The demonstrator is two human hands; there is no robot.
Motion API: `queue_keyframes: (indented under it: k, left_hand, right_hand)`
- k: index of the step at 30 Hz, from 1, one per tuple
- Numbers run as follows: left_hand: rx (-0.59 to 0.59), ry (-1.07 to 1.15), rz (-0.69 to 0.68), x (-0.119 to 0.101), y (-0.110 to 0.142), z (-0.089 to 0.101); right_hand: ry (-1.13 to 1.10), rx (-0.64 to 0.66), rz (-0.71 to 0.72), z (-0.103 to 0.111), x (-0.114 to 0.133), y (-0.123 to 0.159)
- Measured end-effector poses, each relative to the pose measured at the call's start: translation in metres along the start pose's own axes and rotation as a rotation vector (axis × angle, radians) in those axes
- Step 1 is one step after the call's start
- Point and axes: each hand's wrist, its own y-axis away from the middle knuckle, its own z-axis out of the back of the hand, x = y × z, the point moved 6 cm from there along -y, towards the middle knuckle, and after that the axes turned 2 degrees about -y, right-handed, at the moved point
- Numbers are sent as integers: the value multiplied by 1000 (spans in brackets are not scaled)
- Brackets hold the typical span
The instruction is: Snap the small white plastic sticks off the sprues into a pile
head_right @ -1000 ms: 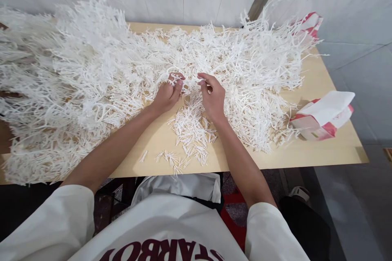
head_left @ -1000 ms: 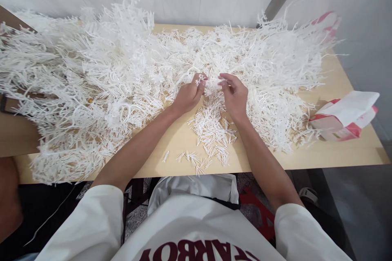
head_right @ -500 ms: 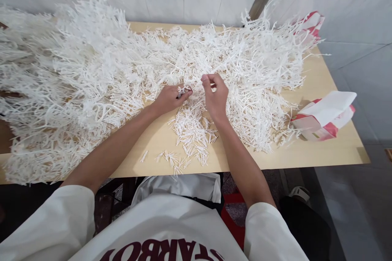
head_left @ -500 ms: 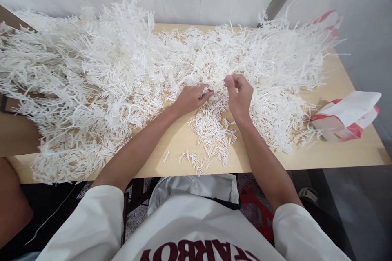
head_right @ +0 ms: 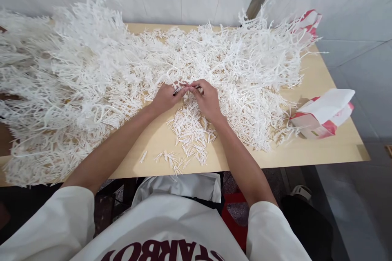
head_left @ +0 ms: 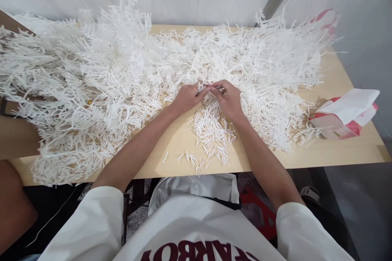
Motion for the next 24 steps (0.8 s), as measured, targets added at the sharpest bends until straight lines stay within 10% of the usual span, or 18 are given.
queue_keyframes:
  k: [10,24]
  left_hand:
    - [58,-157,-116,-15,6,-5]
    - [-42,40,81,-4,3,7]
  right_hand:
    - [-202,-293,-89,26,-20,-5]
    - [-9,-44,20,14,8,-7]
